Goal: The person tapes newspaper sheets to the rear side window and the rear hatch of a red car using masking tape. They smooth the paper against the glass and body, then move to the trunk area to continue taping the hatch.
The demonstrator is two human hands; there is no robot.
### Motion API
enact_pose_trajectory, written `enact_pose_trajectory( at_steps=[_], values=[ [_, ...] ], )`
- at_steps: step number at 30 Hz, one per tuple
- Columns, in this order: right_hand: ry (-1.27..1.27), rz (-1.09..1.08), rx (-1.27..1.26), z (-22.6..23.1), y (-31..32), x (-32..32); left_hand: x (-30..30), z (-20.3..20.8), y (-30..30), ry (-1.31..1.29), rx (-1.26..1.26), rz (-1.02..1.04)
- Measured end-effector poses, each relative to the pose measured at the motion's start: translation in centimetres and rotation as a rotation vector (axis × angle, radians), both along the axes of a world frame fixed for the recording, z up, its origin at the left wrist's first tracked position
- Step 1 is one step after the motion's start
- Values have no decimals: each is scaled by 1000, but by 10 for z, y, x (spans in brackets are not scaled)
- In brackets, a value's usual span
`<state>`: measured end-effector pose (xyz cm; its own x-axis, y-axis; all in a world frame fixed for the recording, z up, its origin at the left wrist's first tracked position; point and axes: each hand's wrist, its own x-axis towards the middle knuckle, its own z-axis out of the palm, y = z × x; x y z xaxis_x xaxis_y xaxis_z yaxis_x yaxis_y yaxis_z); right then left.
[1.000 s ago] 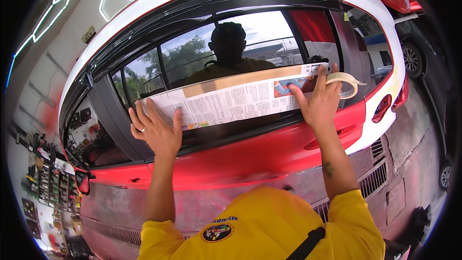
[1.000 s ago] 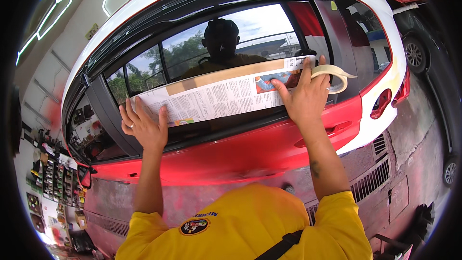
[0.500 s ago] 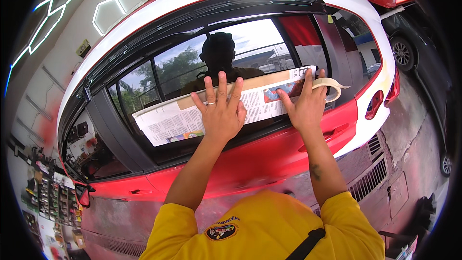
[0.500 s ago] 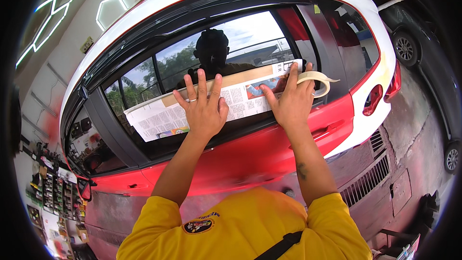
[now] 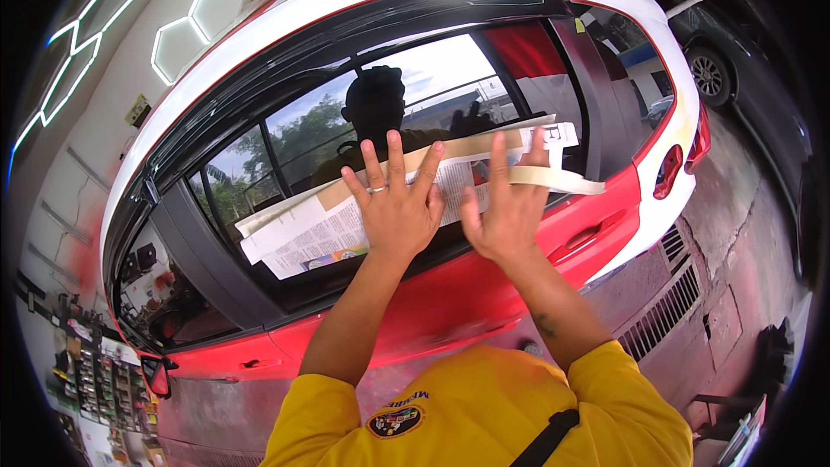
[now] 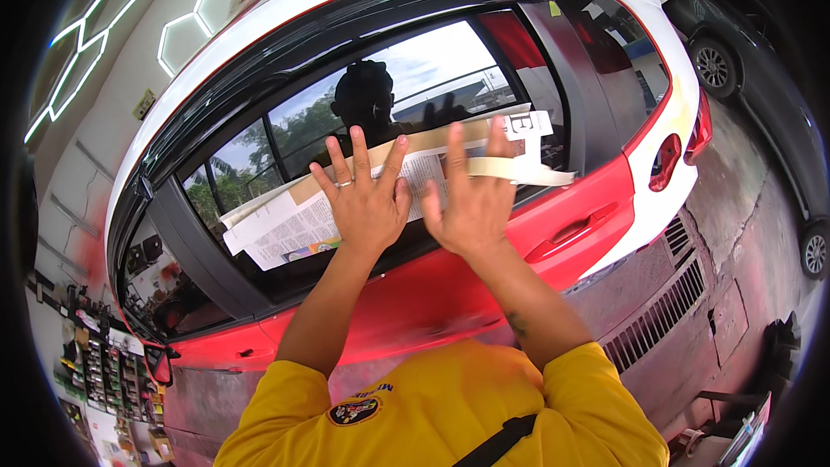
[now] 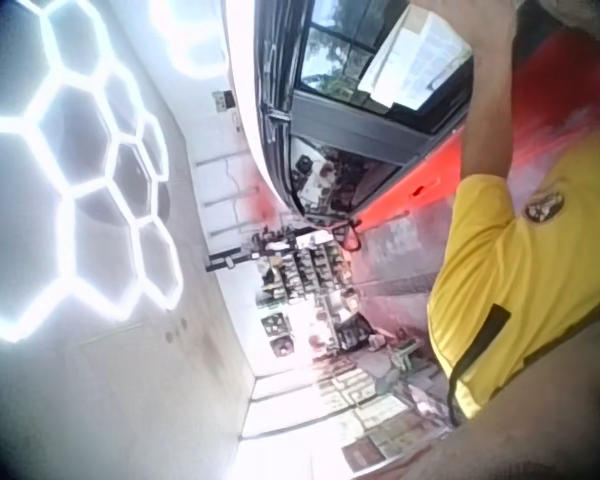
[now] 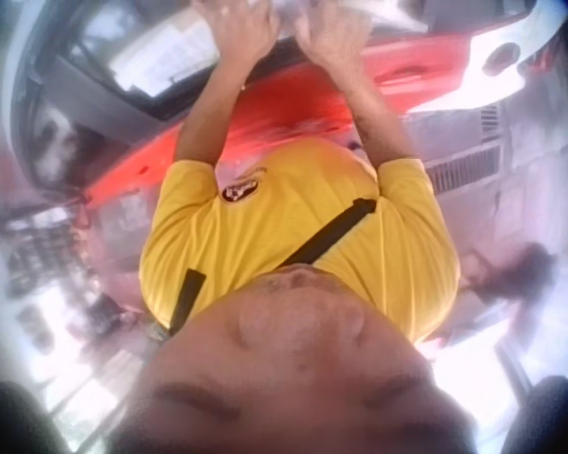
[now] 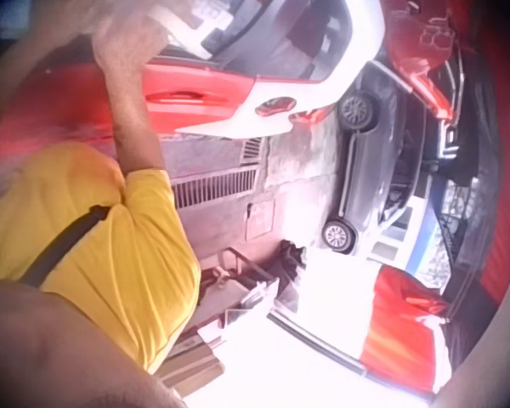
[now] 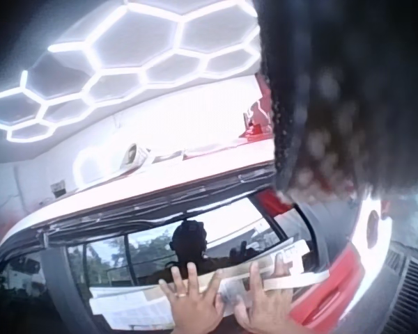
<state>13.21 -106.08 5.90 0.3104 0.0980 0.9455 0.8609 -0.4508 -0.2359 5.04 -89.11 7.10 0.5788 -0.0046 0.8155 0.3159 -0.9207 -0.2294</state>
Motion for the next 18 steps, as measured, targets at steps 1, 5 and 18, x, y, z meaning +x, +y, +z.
enact_pose_trajectory(
  at_steps=[1,5,18],
  values=[
    [-34,-29,-62,4,11,-8,2,-1,0,-4,-4,-5],
    [3,14,-91,-7,33,6,6,-1,1,12,16,28],
    [17,-413,-113,-18,-54,118,-3,0,3,2,-5,-38]
  ],
)
